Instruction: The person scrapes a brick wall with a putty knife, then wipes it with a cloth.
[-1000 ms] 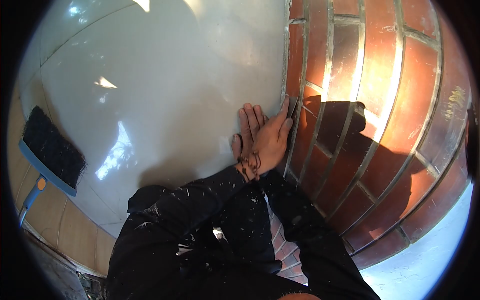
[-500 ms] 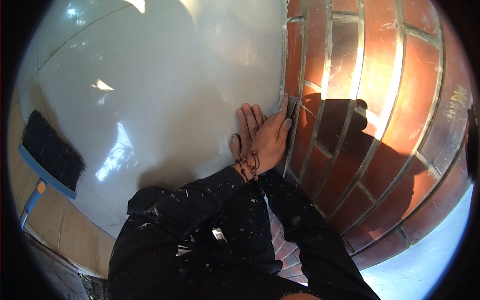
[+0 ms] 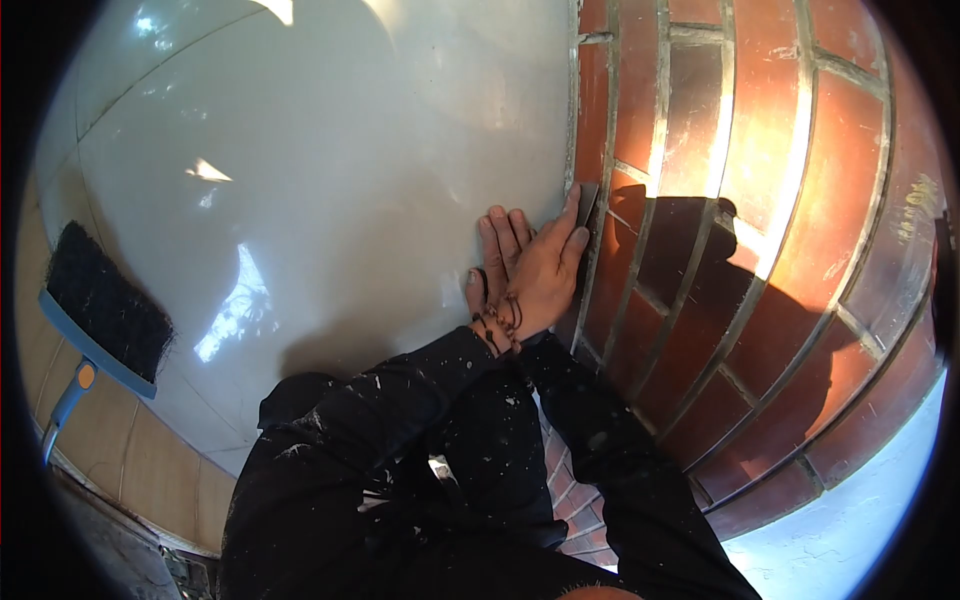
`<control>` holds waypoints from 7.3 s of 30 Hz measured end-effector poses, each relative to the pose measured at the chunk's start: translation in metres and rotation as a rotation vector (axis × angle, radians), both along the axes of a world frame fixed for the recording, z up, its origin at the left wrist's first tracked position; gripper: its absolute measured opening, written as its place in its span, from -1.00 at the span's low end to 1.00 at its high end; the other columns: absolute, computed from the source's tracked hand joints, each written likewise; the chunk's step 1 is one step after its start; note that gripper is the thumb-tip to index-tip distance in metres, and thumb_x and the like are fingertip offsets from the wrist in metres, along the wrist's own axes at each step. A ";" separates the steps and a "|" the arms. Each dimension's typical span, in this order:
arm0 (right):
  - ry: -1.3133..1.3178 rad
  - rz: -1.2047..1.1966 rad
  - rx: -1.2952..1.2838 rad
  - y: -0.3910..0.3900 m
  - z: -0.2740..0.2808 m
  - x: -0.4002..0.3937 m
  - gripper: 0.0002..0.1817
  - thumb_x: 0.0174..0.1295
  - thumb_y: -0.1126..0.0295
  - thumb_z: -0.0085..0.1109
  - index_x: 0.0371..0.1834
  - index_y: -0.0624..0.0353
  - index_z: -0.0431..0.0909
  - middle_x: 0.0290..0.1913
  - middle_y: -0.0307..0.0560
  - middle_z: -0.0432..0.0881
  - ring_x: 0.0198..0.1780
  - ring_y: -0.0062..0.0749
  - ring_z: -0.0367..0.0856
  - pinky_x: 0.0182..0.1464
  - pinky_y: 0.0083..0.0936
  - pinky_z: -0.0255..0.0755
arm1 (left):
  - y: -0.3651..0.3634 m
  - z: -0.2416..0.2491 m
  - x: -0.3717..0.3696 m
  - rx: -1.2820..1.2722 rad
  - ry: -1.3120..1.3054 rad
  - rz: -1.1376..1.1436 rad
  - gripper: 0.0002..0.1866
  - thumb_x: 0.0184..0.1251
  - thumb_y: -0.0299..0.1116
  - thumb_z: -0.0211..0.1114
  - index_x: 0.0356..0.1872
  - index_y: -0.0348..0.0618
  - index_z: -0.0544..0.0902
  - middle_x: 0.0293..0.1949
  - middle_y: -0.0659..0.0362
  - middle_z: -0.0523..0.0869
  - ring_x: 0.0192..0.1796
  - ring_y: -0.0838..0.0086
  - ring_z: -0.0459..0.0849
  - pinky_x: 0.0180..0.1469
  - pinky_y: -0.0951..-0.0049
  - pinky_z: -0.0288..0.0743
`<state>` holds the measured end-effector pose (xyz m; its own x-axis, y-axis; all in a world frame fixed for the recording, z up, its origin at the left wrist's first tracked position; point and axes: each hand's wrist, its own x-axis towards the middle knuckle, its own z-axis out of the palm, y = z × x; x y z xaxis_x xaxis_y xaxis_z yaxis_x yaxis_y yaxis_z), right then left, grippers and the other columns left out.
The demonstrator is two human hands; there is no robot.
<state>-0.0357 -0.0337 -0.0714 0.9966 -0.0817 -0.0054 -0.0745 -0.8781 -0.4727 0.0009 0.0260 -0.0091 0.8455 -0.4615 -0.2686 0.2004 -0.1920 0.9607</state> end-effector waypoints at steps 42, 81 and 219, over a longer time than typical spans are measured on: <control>0.386 0.110 -0.243 0.022 0.036 -0.018 -0.19 0.40 0.01 0.14 0.66 0.16 0.32 0.74 0.05 0.19 0.77 0.01 0.03 0.71 0.02 -0.08 | -0.003 0.020 0.043 0.061 0.360 -0.093 -0.38 0.79 -0.19 0.01 0.70 -0.20 0.22 0.25 -0.28 0.64 0.33 -0.03 0.57 0.46 0.24 0.33; 0.302 0.036 -0.015 0.018 0.025 -0.026 -0.26 -0.03 0.21 0.34 0.26 0.41 0.60 0.32 0.46 0.47 0.53 0.48 0.24 0.61 0.27 0.09 | -0.048 -0.043 0.121 -0.344 -0.033 0.273 -0.43 0.75 -0.19 0.01 0.64 -0.19 0.32 0.21 -0.47 0.63 0.28 -0.39 0.59 0.33 0.04 0.53; -0.049 0.052 -0.123 0.028 0.042 -0.007 -0.22 0.32 0.30 0.13 0.66 0.21 0.31 0.69 -0.01 0.29 0.73 -0.05 0.15 0.69 0.01 0.04 | -0.005 0.023 -0.032 0.015 0.213 0.100 -0.40 0.63 -0.11 0.19 0.61 0.02 0.45 0.27 -0.36 0.67 0.31 -0.22 0.67 0.35 0.13 0.53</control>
<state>-0.0429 -0.0052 -0.0298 0.9984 -0.0272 0.0501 -0.0072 -0.9317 -0.3631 -0.0313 0.0210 0.0137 0.8105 -0.3730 -0.4516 0.4166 -0.1747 0.8921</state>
